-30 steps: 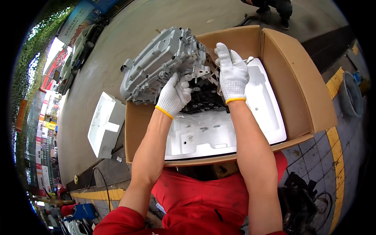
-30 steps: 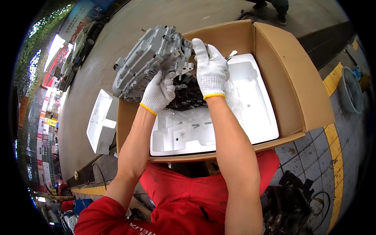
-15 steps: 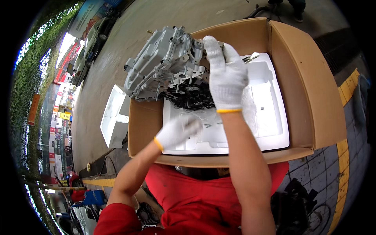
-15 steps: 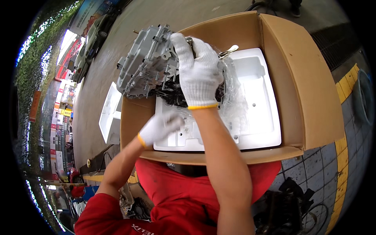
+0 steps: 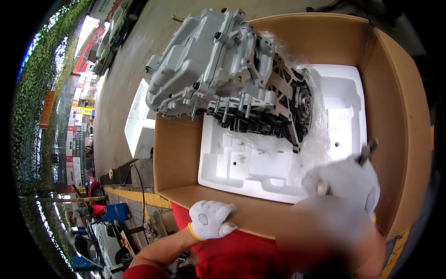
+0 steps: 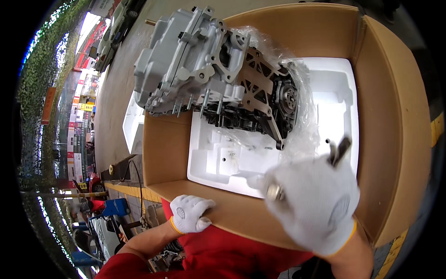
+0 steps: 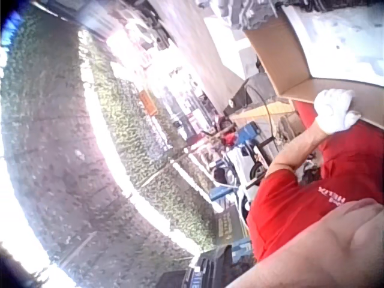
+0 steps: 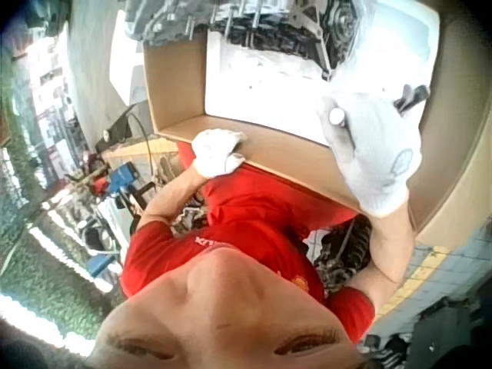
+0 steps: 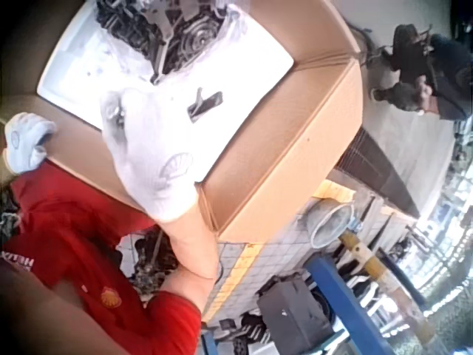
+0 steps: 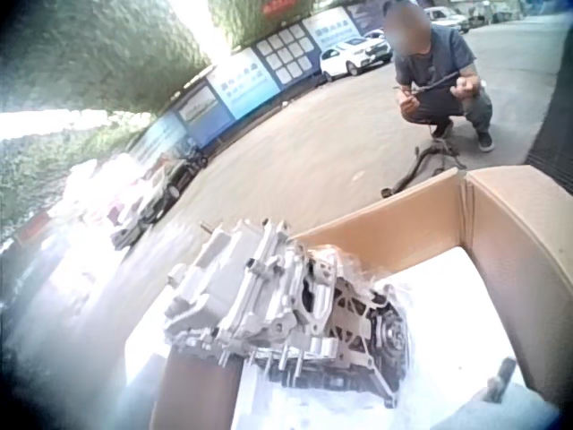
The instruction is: The person unpacks a new engine block from a cardboard box and places it onto a white foam support. They then use a wrench to tighten bolts on the engine block, securing it in place. The person continues to adjust and tighten various bolts on the engine throughout the clip.
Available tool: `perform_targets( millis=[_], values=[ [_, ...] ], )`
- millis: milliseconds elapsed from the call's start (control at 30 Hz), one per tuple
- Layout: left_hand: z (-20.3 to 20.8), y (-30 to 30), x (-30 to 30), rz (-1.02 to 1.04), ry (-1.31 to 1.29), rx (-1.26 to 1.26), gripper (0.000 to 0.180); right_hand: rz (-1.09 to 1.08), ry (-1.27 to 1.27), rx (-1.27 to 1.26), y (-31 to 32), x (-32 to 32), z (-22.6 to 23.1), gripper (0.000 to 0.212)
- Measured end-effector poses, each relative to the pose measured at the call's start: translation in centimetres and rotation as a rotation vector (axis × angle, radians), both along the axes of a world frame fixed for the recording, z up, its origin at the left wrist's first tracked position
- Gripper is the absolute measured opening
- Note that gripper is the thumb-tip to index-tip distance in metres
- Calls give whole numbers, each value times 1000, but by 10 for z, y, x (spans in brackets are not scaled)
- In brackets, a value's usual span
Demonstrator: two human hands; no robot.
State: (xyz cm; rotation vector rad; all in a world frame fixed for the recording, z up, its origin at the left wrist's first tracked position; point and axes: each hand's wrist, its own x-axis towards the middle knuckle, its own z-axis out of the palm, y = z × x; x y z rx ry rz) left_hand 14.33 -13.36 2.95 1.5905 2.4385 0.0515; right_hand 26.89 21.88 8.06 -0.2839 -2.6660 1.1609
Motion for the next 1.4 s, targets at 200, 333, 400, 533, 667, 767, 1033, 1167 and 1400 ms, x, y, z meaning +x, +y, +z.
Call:
perform_targets(
  millis=[200, 333, 400, 533, 667, 767, 1033, 1167, 1400],
  values=[
    [-1, 8, -9, 10, 5, 3, 61, 124, 62, 77, -28, 4, -26, 24],
    [-2, 7, -15, -11, 13, 22, 63, 155, 61, 31, -36, 0, -30, 26],
    [-2, 9, -17, -28, 8, 26, 61, 164, 66, 20, -36, -2, -30, 28],
    [0, 11, -18, -39, 2, 41, 58, 174, 73, 35, -39, -1, -30, 28],
    [2, 7, -14, -34, -9, 29, 57, 193, 80, 75, -44, 0, -30, 28],
    [4, 9, -19, -74, -27, 25, 55, 218, 48, 112, -44, 2, -30, 27],
    [18, 12, -16, -73, -177, -43, 50, 267, -118, 270, -40, -3, -46, 14],
    [30, 19, -20, -61, -312, -83, 53, 55, -79, -37, -42, -3, -63, 11],
    [41, 13, -34, -118, -539, 75, 58, 1, -44, -103, -47, -16, -60, 12]
  ],
)
